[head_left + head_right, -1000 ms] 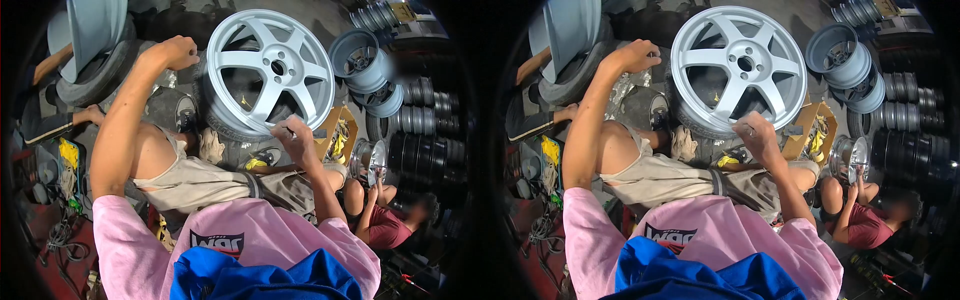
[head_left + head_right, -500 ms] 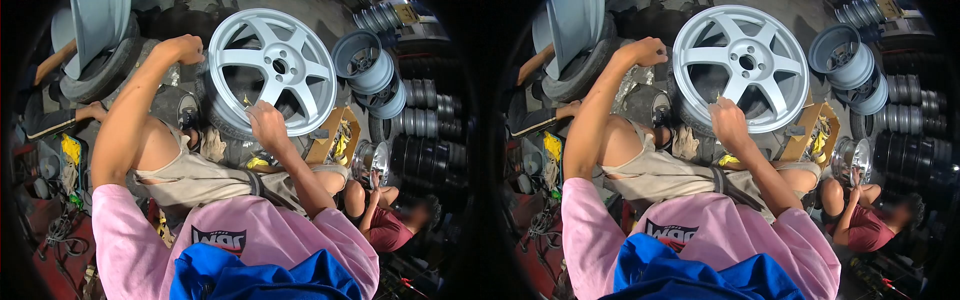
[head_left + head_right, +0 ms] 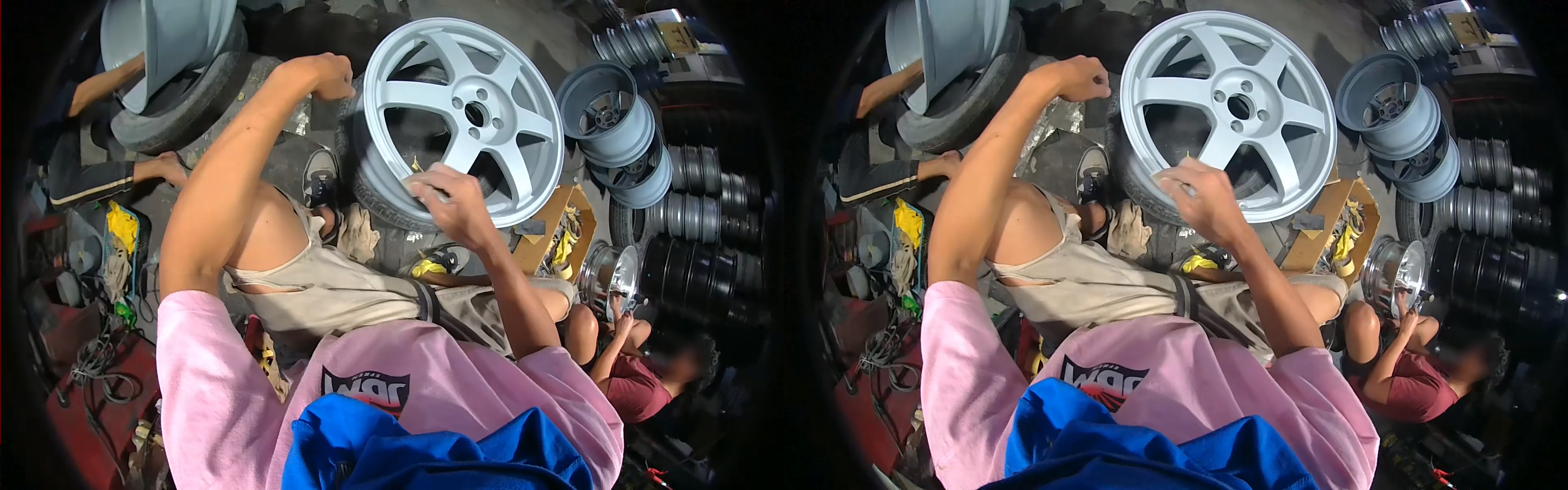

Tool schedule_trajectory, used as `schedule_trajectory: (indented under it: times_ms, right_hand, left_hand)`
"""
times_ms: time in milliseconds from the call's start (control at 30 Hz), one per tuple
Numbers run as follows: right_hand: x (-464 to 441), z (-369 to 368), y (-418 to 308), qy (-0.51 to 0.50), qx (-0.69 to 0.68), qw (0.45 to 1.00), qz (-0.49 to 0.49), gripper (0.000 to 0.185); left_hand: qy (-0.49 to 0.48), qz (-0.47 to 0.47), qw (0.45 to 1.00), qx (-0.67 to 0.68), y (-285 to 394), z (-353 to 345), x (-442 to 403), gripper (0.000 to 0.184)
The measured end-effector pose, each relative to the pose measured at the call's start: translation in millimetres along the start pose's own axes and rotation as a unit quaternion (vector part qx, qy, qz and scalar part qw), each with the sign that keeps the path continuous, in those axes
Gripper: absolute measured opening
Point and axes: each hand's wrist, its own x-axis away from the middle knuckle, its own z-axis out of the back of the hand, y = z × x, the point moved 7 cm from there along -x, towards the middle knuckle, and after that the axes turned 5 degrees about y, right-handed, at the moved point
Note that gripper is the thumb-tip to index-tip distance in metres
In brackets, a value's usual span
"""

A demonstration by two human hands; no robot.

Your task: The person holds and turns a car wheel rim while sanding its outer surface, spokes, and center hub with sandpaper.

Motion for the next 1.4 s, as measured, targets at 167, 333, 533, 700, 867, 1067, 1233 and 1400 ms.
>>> schedule_trajectory:
  times_ms: [167, 333, 533, 700, 867, 1067, 1233, 1400]
  right_hand:
    - [26.9, -7.3, 13.5, 0.097, 0.141, 0.977, 0.13, 0.014]
    - [-27.8, -40.0, -3.2, 0.147, 0.138, 0.976, 0.077, 0.014]
    - [0.4, -31.5, 0.9, 0.148, 0.165, 0.973, 0.065, 0.013]
    - [8.3, -15.8, -1.1, 0.161, 0.135, 0.974, 0.082, 0.011]
    - [-6.8, -19.0, 9.8, 0.161, 0.108, 0.98, 0.046, 0.017]
    - [-40.2, -38.5, -4.4, 0.21, 0.125, 0.968, 0.053, 0.014]
    - [-19.9, -33.3, 6.1, 0.185, 0.122, 0.975, 0.004, 0.011]
    - [-70.6, -46.7, 0.3, 0.215, 0.087, 0.971, 0.048, 0.012]
  left_hand:
    - [0.004, 0.018, 1.0, 0.001, -17.0, -0.2, -4.7, 0.036]
    - [-0.002, 0.019, 1.0, 0.001, -2.2, 2.0, -2.6, 0.036]
    - [0.017, -0.015, 0.999, 0.033, -2.9, 4.7, 7.4, 0.037]
    - [0.01, 0.009, 1.0, 0.002, -20.0, 2.5, 12.8, 0.036]
    - [0.016, 0.011, 0.999, 0.032, -15.9, 4.6, 16.0, 0.037]
    - [0.02, -0.013, 0.999, 0.022, 4.4, 11.2, 21.9, 0.037]
    - [0.031, -0.021, 0.999, 0.013, -4.4, 8.2, 17.9, 0.038]
    - [0.004, -0.006, 1.0, 0.007, 3.4, 7.5, 18.6, 0.039]
